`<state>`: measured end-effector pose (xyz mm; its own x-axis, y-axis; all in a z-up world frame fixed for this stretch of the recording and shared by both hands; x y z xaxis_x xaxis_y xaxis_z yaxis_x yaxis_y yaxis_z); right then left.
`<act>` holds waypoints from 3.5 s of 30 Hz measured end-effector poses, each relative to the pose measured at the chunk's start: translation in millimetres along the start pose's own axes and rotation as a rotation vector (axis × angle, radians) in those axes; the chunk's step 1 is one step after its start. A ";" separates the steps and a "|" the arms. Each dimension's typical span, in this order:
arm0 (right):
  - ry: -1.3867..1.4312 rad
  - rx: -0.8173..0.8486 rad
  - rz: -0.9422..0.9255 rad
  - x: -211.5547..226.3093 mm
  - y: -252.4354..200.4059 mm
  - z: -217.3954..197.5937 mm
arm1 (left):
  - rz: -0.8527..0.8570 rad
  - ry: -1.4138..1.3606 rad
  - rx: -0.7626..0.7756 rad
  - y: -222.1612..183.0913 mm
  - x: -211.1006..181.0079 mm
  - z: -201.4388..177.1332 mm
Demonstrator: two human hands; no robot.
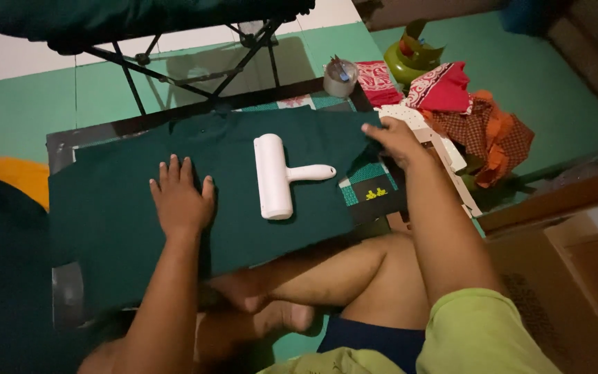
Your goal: Cleaning a shirt with a lint roller, trimming loose threads with a small cutter, and folding it.
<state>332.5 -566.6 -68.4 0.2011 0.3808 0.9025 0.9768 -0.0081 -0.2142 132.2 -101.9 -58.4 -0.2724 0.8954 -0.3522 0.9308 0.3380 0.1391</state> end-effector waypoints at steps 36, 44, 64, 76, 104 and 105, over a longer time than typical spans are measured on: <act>-1.120 -0.011 -0.303 24.7 -5.9 93.3 | -0.012 0.107 0.021 3.4 -3.1 -0.1; -0.808 0.255 -0.660 51.3 -89.6 140.7 | -0.063 0.124 0.080 17.6 7.9 30.7; 0.082 0.025 -0.239 74.1 -25.3 164.8 | 0.125 -0.006 0.190 67.8 -84.4 50.6; 0.274 -0.107 -0.222 3.9 26.8 112.9 | 0.100 0.149 0.183 73.6 -81.2 64.2; 0.204 -0.520 -0.176 -14.4 -5.5 -71.0 | 0.105 0.146 0.174 70.6 -83.3 61.1; 0.230 -0.619 -0.189 -13.6 -12.1 -89.8 | 0.096 0.155 0.186 71.4 -83.0 61.5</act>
Point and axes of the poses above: each hand's wrist, its own y-axis towards the middle knuckle, its own z-axis out of the palm, x = y × z, the point moved 6 cm from there along y, towards the middle knuckle, and after that the axes turned 5 degrees about -y, right-handed, at the moved point
